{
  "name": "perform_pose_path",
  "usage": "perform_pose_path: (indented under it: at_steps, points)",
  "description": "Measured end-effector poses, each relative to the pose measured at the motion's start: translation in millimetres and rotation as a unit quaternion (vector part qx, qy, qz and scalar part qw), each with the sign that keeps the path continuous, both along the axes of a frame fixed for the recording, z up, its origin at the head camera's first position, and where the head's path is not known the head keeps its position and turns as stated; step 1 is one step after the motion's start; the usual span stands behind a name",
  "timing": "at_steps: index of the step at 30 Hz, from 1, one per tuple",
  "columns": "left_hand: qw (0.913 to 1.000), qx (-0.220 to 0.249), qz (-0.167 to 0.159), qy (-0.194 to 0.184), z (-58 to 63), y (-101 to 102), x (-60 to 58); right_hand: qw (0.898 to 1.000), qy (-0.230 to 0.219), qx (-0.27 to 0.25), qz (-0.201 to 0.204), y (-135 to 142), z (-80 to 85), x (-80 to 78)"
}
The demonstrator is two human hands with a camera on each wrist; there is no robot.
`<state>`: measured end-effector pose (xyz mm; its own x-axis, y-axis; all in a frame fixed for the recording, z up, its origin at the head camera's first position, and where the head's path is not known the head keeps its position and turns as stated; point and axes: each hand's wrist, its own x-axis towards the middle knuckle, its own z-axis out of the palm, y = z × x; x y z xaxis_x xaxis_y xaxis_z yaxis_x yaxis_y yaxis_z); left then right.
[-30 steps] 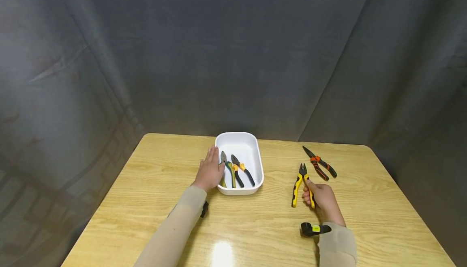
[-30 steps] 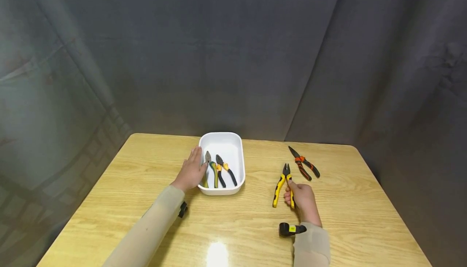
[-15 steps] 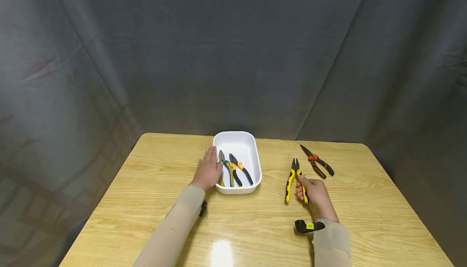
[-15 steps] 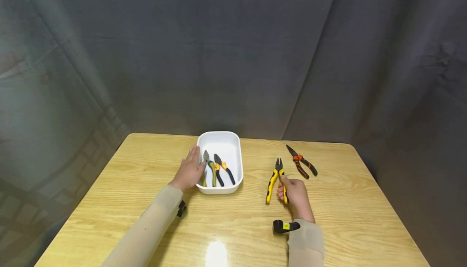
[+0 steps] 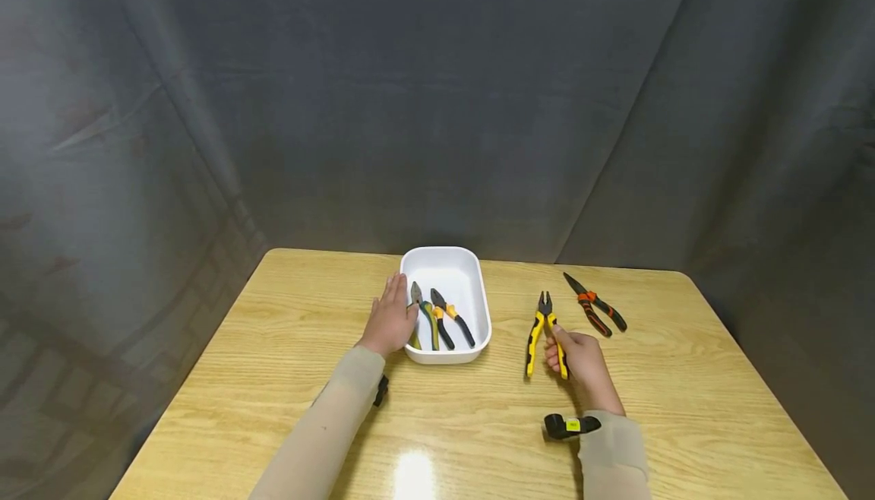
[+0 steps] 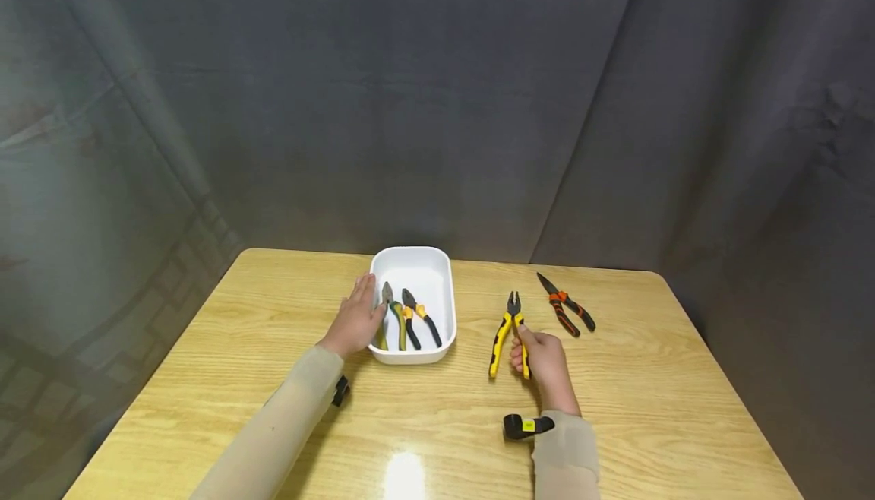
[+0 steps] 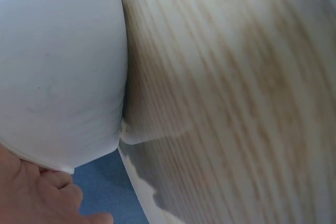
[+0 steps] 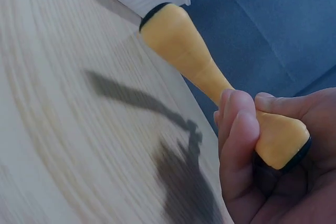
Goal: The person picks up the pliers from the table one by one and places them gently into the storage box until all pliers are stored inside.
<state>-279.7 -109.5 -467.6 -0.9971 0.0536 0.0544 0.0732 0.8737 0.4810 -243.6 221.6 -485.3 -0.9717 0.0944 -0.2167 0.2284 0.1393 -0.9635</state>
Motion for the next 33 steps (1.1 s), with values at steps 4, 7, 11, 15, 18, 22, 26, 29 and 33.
perform_pose_path:
  at_steps: [4,7,11,15,18,22,26,29,33]
  points:
    - [1.0000,0.004,-0.001,0.001,0.8,1,0.0,1.000,0.012,0.015,-0.001,-2,2.2,0.5]
    - [1.0000,0.007,-0.001,-0.002,1.2,2,0.6,1.000,0.020,0.016,-0.003,-3,4.9,1.0]
    - [1.0000,0.006,-0.001,-0.005,0.9,2,0.6,1.000,0.023,0.007,-0.007,-6,7.0,1.1]
    - [1.0000,0.006,-0.002,-0.001,0.5,1,0.4,1.000,0.028,0.003,-0.005,-9,8.7,1.1]
    - [1.0000,0.004,-0.001,0.002,-0.1,0,-0.4,1.000,0.031,-0.002,-0.005,-11,10.4,0.5]
    - [1.0000,0.004,-0.001,0.004,-1.5,-1,-2.4,0.999,0.031,-0.008,-0.009,-14,11.8,-1.1]
    - [1.0000,0.006,0.000,0.003,-0.9,0,-2.8,0.999,0.032,-0.025,-0.020,-18,10.6,-2.4]
    - [1.0000,0.006,0.000,0.001,-0.3,0,-2.6,0.998,0.035,-0.031,-0.030,-21,9.5,-3.1]
    - [1.0000,0.007,-0.001,0.001,-1.5,1,-3.8,0.998,0.039,-0.028,-0.036,-24,9.8,-3.3]
